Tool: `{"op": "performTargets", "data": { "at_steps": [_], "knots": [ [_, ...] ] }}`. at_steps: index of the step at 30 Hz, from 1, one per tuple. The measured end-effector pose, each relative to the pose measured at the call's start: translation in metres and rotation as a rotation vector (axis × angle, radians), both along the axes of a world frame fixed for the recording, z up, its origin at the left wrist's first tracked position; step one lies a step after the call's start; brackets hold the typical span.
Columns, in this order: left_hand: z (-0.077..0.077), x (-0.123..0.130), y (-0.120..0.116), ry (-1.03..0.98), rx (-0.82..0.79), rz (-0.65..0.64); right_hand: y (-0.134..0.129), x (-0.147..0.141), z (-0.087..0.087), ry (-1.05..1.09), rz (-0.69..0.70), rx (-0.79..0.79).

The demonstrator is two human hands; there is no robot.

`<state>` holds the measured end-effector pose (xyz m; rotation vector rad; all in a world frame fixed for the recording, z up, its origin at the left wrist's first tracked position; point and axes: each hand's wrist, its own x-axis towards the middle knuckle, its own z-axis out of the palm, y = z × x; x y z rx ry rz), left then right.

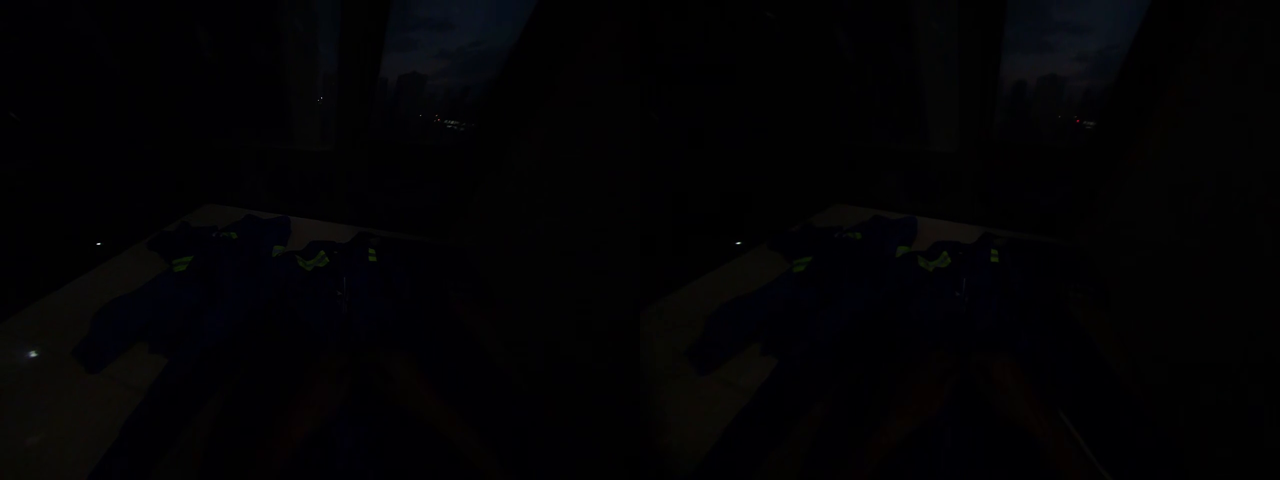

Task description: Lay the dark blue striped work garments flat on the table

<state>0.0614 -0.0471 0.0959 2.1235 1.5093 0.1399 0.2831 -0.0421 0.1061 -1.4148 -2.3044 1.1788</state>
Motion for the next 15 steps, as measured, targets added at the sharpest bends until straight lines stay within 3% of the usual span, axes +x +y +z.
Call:
{"op": "performTargets", "data": {
  "at_steps": [3,5,9,12,15],
  "knots": [
    [0.024,0.015,0.057,0.101,0.248,0.200,0.060,-0.026,0.015,-0.139,-0.142,0.171],
    [0.029,0.022,0.094,0.167,0.299,0.305,0.093,-0.045,0.015,-0.249,-0.228,0.260],
    [0.005,0.014,0.138,0.085,0.122,0.422,0.122,-0.064,-0.009,-0.430,-0.402,0.234],
    [-0.018,-0.007,0.147,-0.037,0.020,0.447,0.124,-0.059,-0.031,-0.397,-0.475,0.155],
    [-0.026,-0.027,0.152,-0.232,-0.037,0.544,0.123,-0.047,-0.041,-0.307,-0.498,0.136]
  ]
}}
